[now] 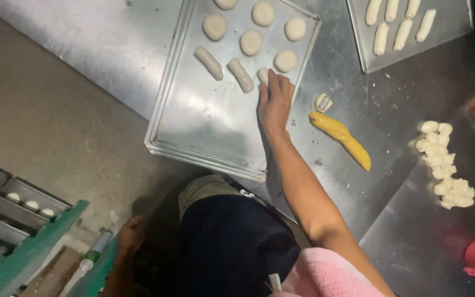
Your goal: Shaping and filling dough pieces with a yellow paste on a stainless steel table.
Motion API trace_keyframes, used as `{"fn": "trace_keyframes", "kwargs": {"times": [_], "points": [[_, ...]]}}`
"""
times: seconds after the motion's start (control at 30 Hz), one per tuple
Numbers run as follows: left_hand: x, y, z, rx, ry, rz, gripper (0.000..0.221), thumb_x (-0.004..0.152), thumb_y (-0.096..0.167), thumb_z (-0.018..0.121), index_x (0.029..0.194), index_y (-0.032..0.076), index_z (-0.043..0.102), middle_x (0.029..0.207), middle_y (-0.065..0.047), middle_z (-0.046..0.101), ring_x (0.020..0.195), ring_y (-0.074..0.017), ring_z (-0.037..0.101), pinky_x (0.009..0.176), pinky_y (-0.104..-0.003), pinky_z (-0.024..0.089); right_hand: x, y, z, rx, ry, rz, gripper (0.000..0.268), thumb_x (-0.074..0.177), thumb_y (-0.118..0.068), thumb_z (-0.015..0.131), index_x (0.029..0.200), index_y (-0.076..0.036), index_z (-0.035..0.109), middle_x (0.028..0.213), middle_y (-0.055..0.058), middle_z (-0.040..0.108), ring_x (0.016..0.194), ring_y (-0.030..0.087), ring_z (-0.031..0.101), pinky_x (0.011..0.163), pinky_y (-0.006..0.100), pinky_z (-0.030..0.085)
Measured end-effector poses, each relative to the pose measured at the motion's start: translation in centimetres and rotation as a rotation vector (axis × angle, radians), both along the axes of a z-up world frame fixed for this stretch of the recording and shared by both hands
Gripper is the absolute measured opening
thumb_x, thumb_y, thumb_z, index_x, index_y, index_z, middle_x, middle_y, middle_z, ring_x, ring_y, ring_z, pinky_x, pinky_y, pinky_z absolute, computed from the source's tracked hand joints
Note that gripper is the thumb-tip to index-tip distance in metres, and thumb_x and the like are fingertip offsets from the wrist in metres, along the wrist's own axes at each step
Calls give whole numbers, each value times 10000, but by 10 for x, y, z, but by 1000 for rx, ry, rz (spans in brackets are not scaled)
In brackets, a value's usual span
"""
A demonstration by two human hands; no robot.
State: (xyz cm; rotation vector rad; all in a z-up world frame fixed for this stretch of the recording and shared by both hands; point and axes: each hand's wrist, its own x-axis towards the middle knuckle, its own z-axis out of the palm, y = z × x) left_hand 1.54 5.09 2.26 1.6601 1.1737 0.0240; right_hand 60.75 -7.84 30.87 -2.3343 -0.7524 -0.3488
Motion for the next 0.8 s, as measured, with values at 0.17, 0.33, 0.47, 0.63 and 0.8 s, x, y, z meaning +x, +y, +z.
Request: {"fn": "trace_keyframes", "kwargs": {"times": [0.17, 0.33, 0.47, 0.63, 0.8], "points": [[102, 32, 64, 4, -294, 197, 263, 1054, 139, 574, 1250, -21, 643, 1084, -88, 616, 982, -188, 561, 857, -312, 471, -23, -36, 19, 105, 60, -110, 438, 930, -68, 692, 1347, 24, 594, 1210, 198, 595, 1109, 370, 588, 967, 425, 493], [299, 76, 268, 685, -445, -32, 236, 1087, 50, 606, 1296, -35, 677, 1170, -173, 615, 1066, -317, 625, 916, -372, 524, -62, -126, -23, 67, 104, -349, 341, 959, -35, 615, 1293, 33, 618, 1179, 215, 635, 1083, 361, 620, 947, 424, 508], [379, 102, 284, 660, -414, -269, 301, 992, 65, 679, 1269, -53, 677, 1095, -233, 609, 965, -386, 618, 831, -439, 516, -95, -142, -26, 46, 309, -247, 290, 936, -79, 703, 1217, -9, 687, 1047, 168, 663, 878, 290, 651, 815, 383, 541], [387, 97, 258, 764, -318, -362, 249, 940, 53, 731, 1165, -52, 715, 1055, -257, 635, 960, -450, 624, 860, -507, 507, -99, -141, -28, 241, 491, -171, 425, 855, -57, 717, 1270, 1, 648, 1023, 144, 633, 773, 229, 642, 718, 325, 547], [349, 70, 235, 786, -189, -302, 183, 958, 77, 761, 1043, -76, 705, 990, -227, 661, 929, -414, 642, 840, -477, 518, -103, -181, -52, 245, 450, -44, 442, 896, -7, 684, 1331, 7, 603, 1024, 133, 595, 793, 230, 635, 716, 322, 556]]}}
